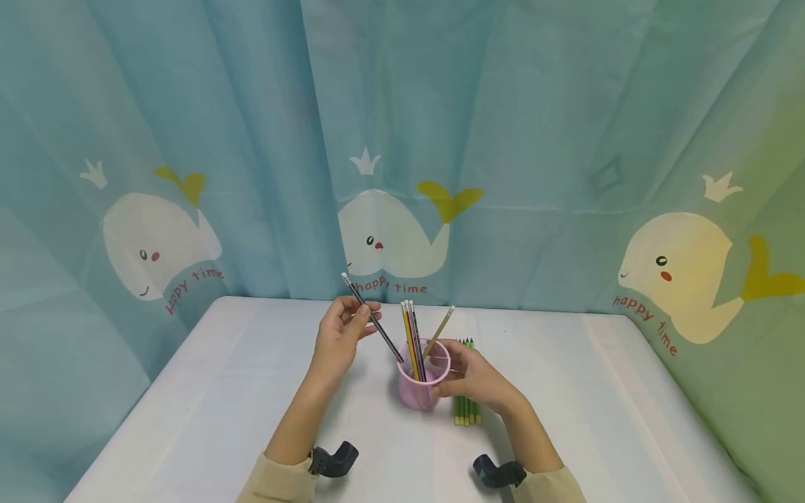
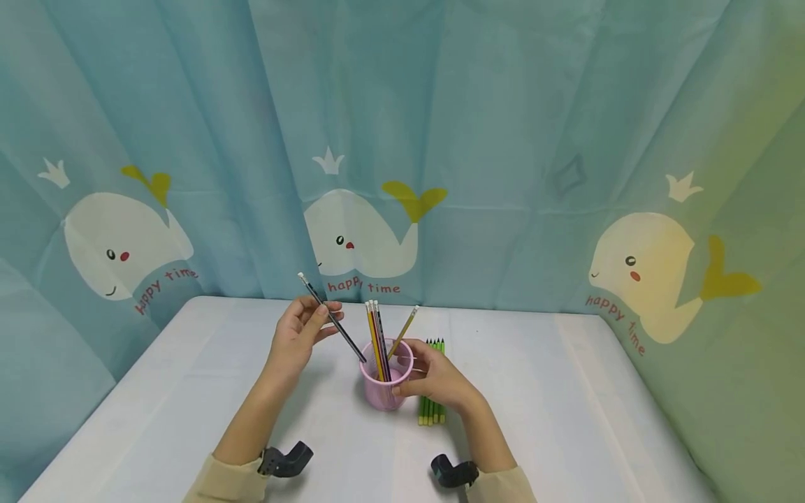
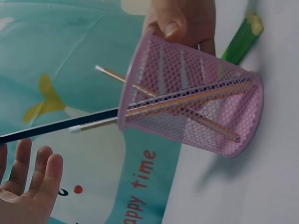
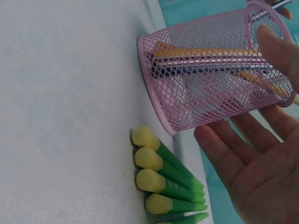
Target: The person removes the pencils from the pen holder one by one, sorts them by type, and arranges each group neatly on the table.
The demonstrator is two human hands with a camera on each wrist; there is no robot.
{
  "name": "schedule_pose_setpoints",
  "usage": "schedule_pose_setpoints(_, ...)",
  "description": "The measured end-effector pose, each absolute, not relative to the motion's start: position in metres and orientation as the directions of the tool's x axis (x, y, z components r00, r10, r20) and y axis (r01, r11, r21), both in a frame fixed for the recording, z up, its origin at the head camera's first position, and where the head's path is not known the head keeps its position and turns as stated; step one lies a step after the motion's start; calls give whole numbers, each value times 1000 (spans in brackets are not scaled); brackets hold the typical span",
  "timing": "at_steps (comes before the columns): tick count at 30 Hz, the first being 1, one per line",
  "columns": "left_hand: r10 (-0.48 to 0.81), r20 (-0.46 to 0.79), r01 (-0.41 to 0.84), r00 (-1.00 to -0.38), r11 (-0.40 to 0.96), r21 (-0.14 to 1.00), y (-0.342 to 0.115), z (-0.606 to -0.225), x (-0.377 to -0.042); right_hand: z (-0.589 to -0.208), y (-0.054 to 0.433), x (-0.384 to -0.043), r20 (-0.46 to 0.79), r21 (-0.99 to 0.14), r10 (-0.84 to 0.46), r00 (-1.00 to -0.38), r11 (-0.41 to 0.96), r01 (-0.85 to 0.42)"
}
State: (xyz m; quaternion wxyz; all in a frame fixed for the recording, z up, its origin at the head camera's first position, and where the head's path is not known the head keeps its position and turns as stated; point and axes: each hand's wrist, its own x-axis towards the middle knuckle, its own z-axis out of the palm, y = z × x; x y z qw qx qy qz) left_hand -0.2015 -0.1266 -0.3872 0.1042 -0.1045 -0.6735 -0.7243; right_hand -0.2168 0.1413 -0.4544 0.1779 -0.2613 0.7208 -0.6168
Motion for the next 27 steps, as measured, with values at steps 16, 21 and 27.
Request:
schedule_pose_setpoints(16,-57,265,270,-963,-115,956,-137,-385,-202,-454,140,-216,58,-986,-591,-805,95,-141)
schedule_pose_setpoints(21,-77,219,227,-973,-110,968,-142,-385,-204,-454,140,-217,59,-985,-595,-801,94,-143)
schedule_pose_setpoints(27,-90,156,162,-984,-67,984,-153,-391,-210,-454,140,-216,44,-985,-591,-806,110,-134)
